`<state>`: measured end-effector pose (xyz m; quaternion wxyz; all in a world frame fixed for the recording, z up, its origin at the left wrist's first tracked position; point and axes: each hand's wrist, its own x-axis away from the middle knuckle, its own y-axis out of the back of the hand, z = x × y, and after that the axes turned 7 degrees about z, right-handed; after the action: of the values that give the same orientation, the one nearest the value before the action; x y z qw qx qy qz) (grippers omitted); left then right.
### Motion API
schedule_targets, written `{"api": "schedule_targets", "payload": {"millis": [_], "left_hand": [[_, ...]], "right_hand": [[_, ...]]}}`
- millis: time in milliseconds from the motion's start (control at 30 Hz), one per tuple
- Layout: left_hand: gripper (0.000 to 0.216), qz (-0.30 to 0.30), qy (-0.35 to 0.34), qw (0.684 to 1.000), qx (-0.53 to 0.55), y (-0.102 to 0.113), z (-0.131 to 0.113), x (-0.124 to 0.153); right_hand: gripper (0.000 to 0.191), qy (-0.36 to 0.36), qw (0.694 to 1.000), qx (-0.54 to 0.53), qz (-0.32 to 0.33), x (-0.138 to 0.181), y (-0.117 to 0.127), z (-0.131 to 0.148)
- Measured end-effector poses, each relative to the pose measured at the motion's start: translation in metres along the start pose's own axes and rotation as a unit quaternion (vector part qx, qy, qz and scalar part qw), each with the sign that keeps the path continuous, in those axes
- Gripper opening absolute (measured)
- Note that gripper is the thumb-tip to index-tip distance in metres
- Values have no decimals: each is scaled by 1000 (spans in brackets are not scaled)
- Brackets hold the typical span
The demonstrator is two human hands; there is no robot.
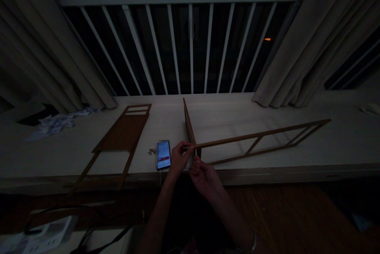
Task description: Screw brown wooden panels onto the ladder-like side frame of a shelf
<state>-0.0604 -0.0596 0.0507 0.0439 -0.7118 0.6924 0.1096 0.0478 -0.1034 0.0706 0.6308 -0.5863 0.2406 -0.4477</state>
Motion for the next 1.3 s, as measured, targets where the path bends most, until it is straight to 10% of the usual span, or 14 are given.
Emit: {"api": "schedule_targets", "payload": {"millis": [1000, 1300], "left_hand": [[18, 24, 11, 1000, 12, 2, -6, -3], [17, 13, 15, 998, 56, 0, -5, -4]], "right_hand": [[15, 101, 973, 206, -17, -6, 7, -1], [5, 11, 995, 90, 52, -4, 2, 7]]}}
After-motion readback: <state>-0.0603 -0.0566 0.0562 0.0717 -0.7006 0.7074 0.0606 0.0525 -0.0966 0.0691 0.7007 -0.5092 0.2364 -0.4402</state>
